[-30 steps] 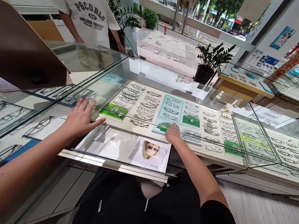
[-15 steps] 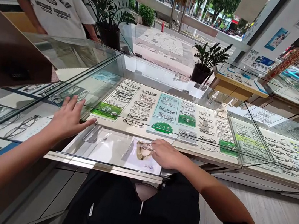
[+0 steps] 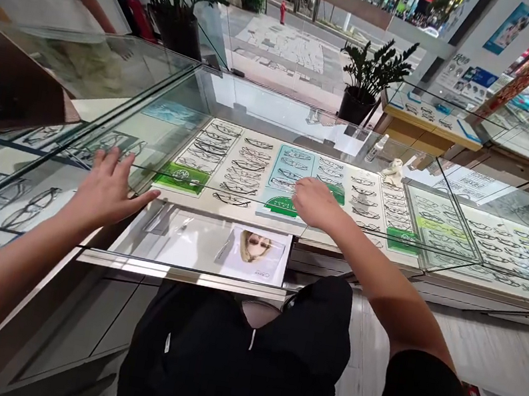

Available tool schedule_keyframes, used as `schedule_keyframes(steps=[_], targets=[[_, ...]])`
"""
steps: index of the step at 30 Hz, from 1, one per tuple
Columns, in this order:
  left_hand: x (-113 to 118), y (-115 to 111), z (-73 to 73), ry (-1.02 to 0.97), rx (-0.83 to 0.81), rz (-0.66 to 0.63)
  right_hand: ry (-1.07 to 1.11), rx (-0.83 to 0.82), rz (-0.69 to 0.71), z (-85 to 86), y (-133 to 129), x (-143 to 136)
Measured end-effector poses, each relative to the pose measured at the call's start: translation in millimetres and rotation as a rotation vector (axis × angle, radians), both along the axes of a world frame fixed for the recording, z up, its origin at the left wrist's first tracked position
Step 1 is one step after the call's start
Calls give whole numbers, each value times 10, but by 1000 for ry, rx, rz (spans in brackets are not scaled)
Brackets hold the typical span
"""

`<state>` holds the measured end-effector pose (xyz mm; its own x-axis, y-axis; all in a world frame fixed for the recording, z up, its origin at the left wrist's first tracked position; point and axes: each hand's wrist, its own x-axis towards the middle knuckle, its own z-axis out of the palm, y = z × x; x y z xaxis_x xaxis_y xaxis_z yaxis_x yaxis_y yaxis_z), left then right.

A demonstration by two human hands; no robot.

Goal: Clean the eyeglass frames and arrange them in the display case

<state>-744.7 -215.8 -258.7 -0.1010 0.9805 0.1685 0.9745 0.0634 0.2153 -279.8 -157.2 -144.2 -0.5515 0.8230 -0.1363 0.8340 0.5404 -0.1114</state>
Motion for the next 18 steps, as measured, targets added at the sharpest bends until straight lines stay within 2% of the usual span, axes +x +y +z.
schedule_keyframes(steps=[4,7,11,14,16,18], targets=[[-10,5,-31,-11,43,-19,-32,52,10,-179,99,-45],[-23,7,-60,-14,73,-27,-22,55,13,-219,113,-53],[-23,16,-74,-17,102,-30,23,70,-6,-40,-117,-66],[-6,26,-73,-29,99,-32,131,-30,144,60,-451,-160],[-3,33,-78,-30,112,-42,176,-151,267,-34,-600,-295],[-12,40,-92,-25,133,-56,158,-236,266,-268,-591,-466]])
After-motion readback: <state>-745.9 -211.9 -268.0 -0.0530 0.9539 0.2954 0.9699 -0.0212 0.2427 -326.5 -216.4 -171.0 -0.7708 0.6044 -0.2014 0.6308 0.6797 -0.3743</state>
